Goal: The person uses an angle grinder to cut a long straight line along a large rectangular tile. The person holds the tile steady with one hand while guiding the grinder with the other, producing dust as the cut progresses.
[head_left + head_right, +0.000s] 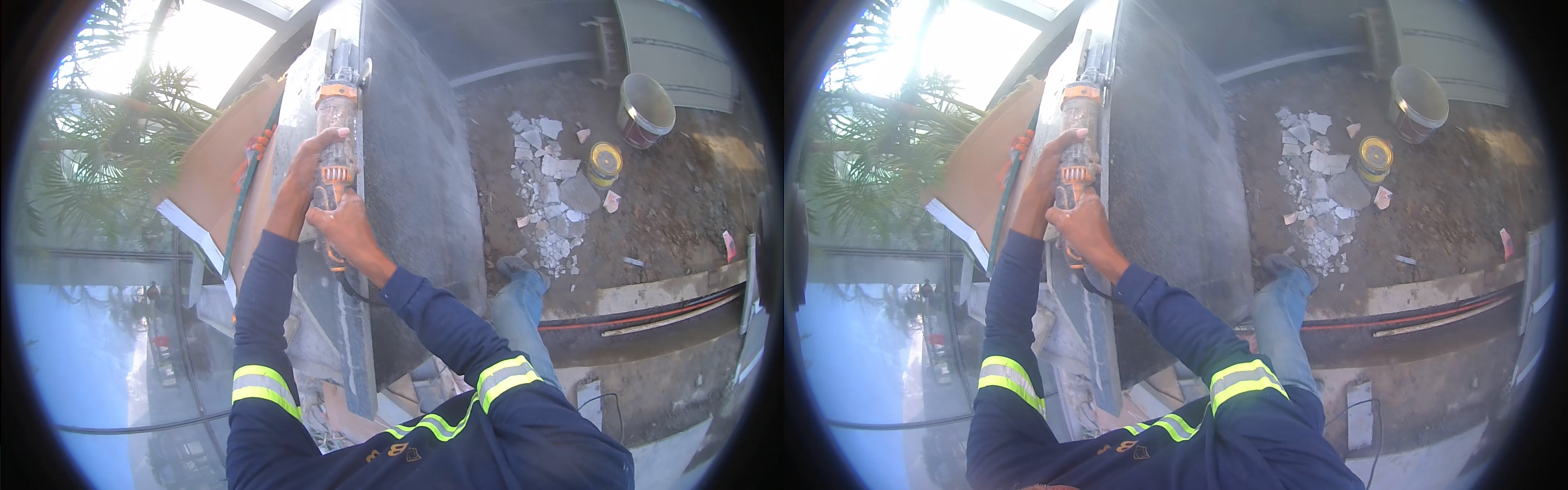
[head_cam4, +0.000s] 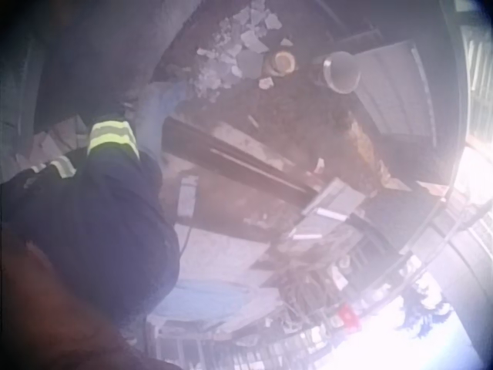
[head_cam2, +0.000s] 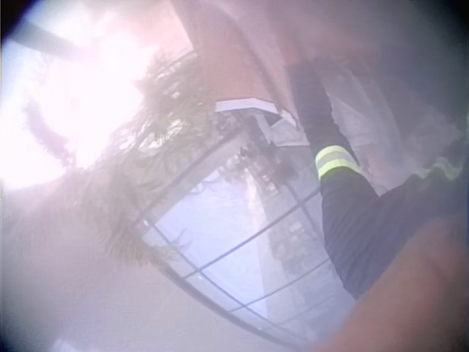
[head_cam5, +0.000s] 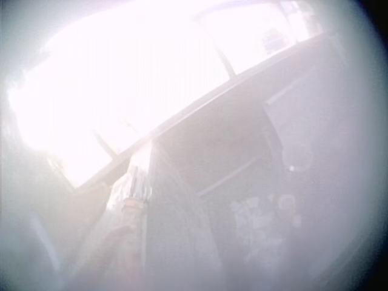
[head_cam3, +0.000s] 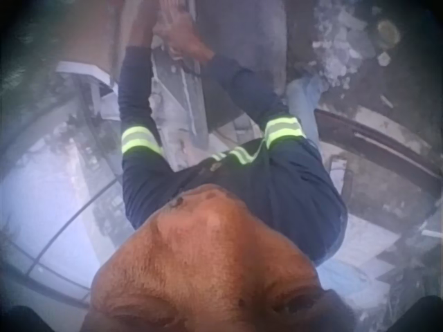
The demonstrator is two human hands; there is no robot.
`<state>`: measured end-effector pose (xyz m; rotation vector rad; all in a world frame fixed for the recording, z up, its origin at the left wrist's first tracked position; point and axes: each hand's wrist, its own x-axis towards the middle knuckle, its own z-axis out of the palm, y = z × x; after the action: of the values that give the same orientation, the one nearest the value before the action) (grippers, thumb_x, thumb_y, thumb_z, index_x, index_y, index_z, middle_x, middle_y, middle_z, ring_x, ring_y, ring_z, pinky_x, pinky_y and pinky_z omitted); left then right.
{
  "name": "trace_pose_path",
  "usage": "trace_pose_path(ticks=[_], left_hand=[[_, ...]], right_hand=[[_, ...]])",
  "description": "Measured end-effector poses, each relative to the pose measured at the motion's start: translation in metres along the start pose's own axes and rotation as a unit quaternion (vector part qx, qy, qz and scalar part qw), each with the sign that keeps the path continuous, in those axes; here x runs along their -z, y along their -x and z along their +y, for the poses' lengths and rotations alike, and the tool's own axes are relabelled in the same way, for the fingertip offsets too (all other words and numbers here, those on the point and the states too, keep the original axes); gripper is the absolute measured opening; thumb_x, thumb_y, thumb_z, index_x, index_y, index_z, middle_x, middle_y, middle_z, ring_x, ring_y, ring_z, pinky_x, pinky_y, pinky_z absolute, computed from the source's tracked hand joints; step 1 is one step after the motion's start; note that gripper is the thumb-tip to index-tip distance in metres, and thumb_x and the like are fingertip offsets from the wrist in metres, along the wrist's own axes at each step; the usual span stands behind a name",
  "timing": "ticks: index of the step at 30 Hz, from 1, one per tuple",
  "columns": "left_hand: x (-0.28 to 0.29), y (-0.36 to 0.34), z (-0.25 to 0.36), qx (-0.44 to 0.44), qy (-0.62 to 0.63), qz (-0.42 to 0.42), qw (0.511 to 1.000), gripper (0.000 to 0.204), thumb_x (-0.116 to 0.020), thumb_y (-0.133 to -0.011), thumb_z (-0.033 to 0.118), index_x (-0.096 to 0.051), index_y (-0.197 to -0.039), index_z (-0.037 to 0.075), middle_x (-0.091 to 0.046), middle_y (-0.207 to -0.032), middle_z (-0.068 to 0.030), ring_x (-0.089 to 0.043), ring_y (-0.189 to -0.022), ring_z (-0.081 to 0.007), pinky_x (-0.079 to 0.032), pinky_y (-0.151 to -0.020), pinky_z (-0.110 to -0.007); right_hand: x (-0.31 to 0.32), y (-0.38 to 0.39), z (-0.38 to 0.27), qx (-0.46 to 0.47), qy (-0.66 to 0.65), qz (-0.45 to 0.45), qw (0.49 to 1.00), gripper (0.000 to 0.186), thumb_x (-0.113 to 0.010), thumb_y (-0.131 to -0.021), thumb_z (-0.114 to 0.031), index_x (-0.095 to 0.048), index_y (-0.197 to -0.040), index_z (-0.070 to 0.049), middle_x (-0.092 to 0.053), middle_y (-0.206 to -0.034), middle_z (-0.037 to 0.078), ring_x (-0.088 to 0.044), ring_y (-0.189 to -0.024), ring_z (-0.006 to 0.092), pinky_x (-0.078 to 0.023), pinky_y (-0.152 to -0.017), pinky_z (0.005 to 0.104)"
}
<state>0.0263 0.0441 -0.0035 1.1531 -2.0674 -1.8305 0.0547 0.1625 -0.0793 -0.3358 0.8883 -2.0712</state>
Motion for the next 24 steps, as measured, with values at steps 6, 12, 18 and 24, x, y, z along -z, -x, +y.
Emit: trace_pose_path(ticks=[6,12,18,24], left_hand=[[-0.003,0.0,0.006,-0.003,0.001,0.006,1.0,0.053,-0.078,-0.089,0.031,-0.06,-0.124,-0.005,-0.066,-0.089,-0.0112,-0.07,-0.064,-0.0198,-0.065,-0.059,-0.034],[-0.011,-0.001,0.016,-0.013,-0.037,0.014,0.999,0.054,-0.077,-0.089,0.03,-0.058,-0.125,-0.006,-0.066,-0.092,-0.0119,-0.07,-0.065,-0.0199,-0.065,-0.059,-0.034],[-0.013,-0.002,0.019,-0.016,-0.011,0.022,1.0,0.055,-0.077,-0.09,0.029,-0.057,-0.126,-0.006,-0.067,-0.091,-0.0125,-0.07,-0.064,-0.0202,-0.065,-0.059,-0.034],[-0.004,-0.014,0.016,-0.003,-0.014,0.008,1.0,0.053,-0.078,-0.089,0.03,-0.057,-0.123,-0.005,-0.068,-0.088,-0.0144,-0.072,-0.064,-0.0219,-0.065,-0.057,-0.035]], right_hand=[[0.001,-0.004,-0.005,0.001,0.018,0.004,1.0,0.052,-0.075,-0.081,-0.013,-0.055,-0.121,0.013,-0.072,-0.099,0.018,-0.072,-0.083,0.0238,-0.059,-0.076,0.0378],[0.003,-0.014,-0.009,0.054,0.03,0.008,0.998,0.039,-0.075,-0.082,-0.017,-0.063,-0.108,0.009,-0.069,-0.086,0.012,-0.066,-0.074,0.0167,-0.055,-0.067,0.0351],[0.002,-0.015,-0.016,0.018,-0.02,-0.006,1.0,0.042,-0.074,-0.082,-0.018,-0.061,-0.111,0.01,-0.069,-0.087,0.012,-0.066,-0.075,0.0163,-0.055,-0.069,0.0356],[0.002,-0.023,-0.01,0.03,0.015,-0.003,0.999,0.044,-0.074,-0.081,-0.017,-0.06,-0.114,0.009,-0.069,-0.091,0.013,-0.067,-0.079,0.0178,-0.055,-0.07,0.0358]])
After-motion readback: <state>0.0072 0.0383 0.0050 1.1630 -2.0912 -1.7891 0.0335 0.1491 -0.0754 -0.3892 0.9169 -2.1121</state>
